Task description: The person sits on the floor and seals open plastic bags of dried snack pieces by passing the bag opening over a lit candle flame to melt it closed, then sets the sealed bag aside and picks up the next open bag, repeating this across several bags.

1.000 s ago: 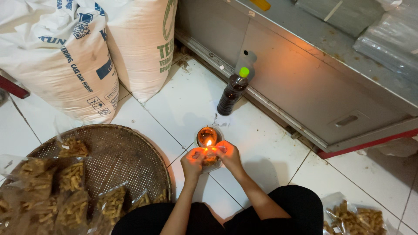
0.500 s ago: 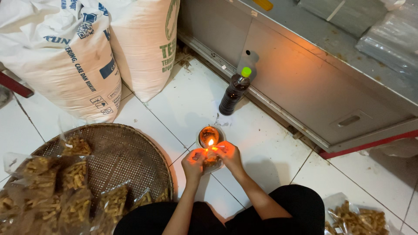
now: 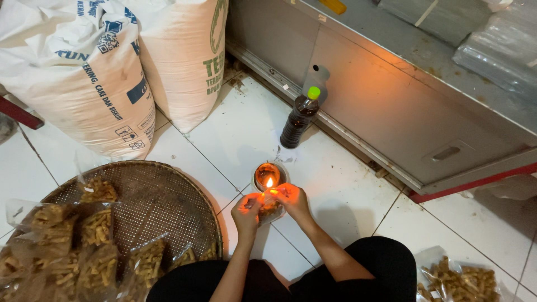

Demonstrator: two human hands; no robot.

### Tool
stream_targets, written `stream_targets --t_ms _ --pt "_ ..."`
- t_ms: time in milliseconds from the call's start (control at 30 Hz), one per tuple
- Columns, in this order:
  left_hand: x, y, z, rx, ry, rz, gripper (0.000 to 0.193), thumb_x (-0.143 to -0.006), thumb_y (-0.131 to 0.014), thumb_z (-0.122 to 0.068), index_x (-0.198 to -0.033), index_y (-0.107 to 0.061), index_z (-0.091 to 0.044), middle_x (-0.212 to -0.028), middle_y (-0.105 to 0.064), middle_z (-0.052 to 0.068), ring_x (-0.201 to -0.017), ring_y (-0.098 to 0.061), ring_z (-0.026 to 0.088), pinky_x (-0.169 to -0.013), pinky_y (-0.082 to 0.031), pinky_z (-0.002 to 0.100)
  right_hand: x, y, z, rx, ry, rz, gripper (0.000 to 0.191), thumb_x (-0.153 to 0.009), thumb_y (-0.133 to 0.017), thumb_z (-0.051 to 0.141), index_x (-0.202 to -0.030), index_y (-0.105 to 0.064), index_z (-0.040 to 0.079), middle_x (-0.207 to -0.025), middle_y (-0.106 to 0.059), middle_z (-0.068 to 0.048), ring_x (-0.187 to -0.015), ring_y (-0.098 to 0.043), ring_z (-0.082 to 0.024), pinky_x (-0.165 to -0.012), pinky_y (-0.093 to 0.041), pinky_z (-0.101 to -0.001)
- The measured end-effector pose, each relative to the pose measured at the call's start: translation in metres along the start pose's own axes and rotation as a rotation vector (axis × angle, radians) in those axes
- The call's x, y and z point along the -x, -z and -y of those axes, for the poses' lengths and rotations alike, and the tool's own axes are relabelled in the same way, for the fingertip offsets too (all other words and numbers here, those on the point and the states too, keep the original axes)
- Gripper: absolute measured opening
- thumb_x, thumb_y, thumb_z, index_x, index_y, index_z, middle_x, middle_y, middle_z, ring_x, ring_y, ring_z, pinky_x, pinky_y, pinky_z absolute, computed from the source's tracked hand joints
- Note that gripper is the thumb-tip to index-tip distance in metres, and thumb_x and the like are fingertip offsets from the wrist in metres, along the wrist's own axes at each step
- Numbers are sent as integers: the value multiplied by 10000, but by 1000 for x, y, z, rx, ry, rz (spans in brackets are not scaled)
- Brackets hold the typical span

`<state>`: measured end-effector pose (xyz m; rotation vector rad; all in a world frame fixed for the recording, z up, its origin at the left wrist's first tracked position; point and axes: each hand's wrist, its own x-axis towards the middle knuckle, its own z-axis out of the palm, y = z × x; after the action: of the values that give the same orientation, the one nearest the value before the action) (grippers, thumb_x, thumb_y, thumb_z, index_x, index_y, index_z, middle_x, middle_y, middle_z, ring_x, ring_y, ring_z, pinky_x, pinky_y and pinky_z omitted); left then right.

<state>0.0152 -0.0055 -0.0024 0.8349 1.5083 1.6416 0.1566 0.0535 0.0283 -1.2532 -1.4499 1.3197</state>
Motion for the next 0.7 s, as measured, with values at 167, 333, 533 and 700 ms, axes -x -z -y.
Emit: stream_targets --t_ms 167,333,533,700 --pt "1 -1 -1 94 42 -7 143 -828 -697 15 -955 -757 40 -827 -737 80 -746 -670 126 -688 -535 265 2 0 4 18 -106 2 183 -875 -713 183 -969 -775 39 -756 -731 -30 -622 -639 -83 -529 -530 -283" --pt "3 -1 -1 135 69 -26 146 -826 -692 21 -958 -748 48 -844 -731 75 -756 -654 124 -682 -524 265 2 -1 3 55 -35 -12 178 -887 -727 178 -973 -788 35 -774 -758 -30 -659 -670 -80 -596 -547 -246" --pt "4 0 1 137 51 -56 126 -827 -684 27 -940 -730 60 -847 -704 68 -771 -636 115 -701 -528 263 3 -2 0 10 -2 -9 191 -893 -722 156 -978 -793 0 -790 -748 -58 -690 -669 -108 -631 -535 -264" --pt "4 0 0 190 97 -57 116 -834 -680 20 -927 -732 65 -834 -704 61 -749 -626 114 -672 -504 252 1 -3 2 -2 12 -4 211 -913 -683 178 -986 -788 10 -818 -762 -54 -746 -709 -102 -684 -549 -258"
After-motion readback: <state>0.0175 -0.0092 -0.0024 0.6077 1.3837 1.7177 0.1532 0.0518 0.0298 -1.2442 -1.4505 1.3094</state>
